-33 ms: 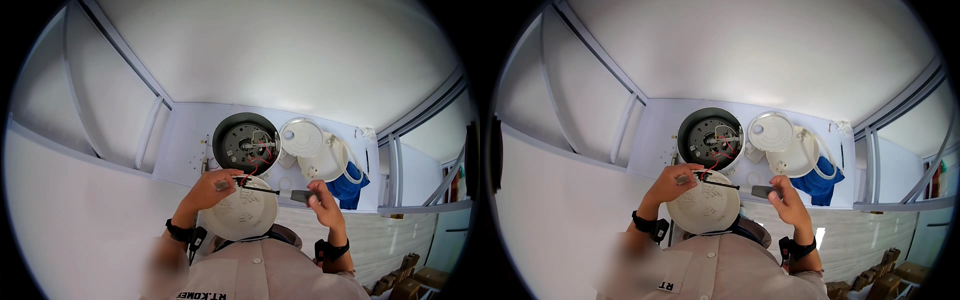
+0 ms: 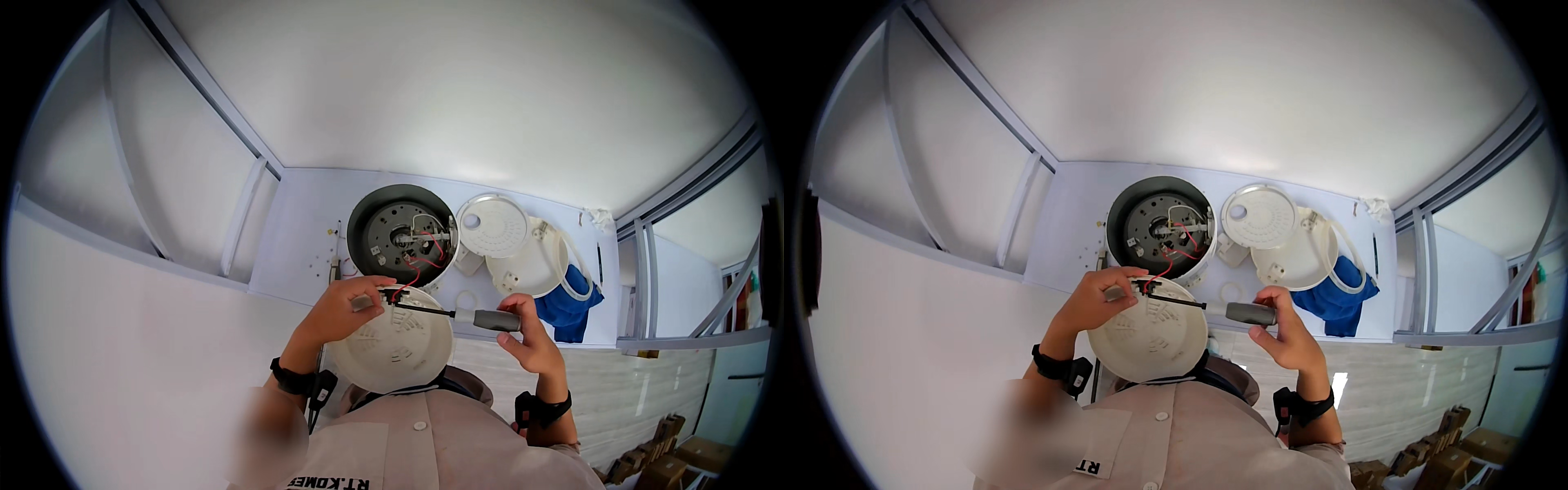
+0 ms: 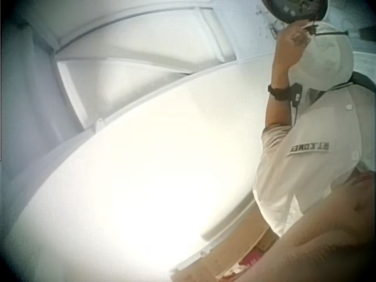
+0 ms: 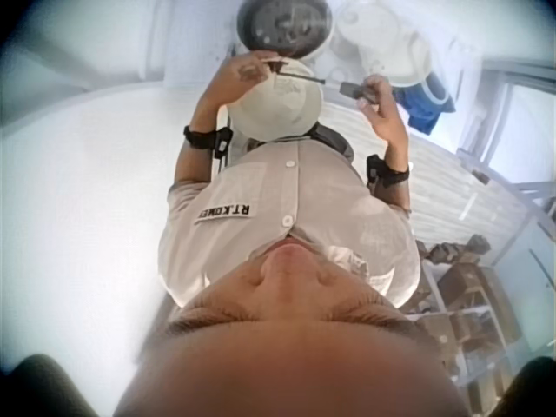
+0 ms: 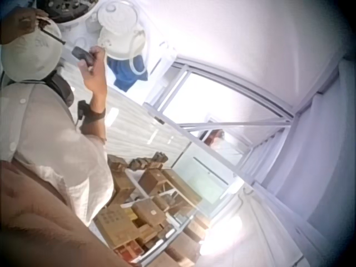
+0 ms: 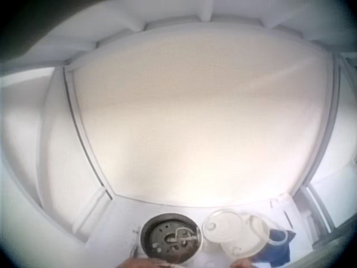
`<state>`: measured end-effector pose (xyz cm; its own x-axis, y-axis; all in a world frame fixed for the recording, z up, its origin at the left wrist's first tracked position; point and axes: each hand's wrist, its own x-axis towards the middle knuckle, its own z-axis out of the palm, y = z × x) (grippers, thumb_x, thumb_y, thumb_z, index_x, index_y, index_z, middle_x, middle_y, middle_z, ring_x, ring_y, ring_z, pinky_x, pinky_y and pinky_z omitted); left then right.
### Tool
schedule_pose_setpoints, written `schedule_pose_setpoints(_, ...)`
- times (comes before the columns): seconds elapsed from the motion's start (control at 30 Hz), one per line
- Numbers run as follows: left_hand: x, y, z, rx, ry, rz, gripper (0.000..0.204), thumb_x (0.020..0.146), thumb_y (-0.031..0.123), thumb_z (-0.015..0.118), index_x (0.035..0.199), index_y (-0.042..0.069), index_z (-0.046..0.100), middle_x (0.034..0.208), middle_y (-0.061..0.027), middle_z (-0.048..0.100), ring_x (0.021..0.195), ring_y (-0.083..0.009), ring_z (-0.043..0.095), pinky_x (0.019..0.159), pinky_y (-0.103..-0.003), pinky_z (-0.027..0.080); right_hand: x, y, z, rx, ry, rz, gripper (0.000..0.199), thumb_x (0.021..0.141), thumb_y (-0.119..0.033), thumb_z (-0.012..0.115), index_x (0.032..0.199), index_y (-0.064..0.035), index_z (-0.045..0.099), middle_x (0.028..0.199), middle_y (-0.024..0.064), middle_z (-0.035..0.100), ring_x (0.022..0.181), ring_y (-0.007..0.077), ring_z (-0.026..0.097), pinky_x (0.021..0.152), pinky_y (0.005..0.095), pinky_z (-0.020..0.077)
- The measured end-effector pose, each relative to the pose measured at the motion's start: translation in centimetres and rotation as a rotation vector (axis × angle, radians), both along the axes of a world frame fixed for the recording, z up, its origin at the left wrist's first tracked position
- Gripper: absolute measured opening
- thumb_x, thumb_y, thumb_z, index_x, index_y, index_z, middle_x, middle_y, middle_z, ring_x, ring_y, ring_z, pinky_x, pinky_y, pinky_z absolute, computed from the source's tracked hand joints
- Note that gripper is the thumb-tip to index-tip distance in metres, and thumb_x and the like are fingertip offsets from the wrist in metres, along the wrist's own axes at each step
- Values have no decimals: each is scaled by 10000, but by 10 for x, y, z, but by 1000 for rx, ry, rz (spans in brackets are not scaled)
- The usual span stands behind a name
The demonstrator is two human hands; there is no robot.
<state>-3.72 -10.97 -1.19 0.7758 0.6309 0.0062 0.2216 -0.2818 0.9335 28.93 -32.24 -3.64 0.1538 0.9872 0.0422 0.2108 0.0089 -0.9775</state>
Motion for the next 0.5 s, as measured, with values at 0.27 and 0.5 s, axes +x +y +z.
schedule_pose_setpoints(0.27,0,1,2,-19,-21,12,147,862,-53,759,879,38,644,1349,-127,739,1118,-244,722,964,-371,546,3,5,-9,62,8,-108,284,1059,-187,668,1270,-58,529,1082,54,574,930,127,564,781,264,484)
schedule_pose_setpoints(0.5,0,3,3,-30,-8,13,164,856,-61,775,875,42,648,1322,-159,742,1223,-260,707,1016,-367,538,8,8,-7,-259,112,-78,295,1069,-243,669,1264,-32,601,987,67,636,753,116,623,671,279,514)
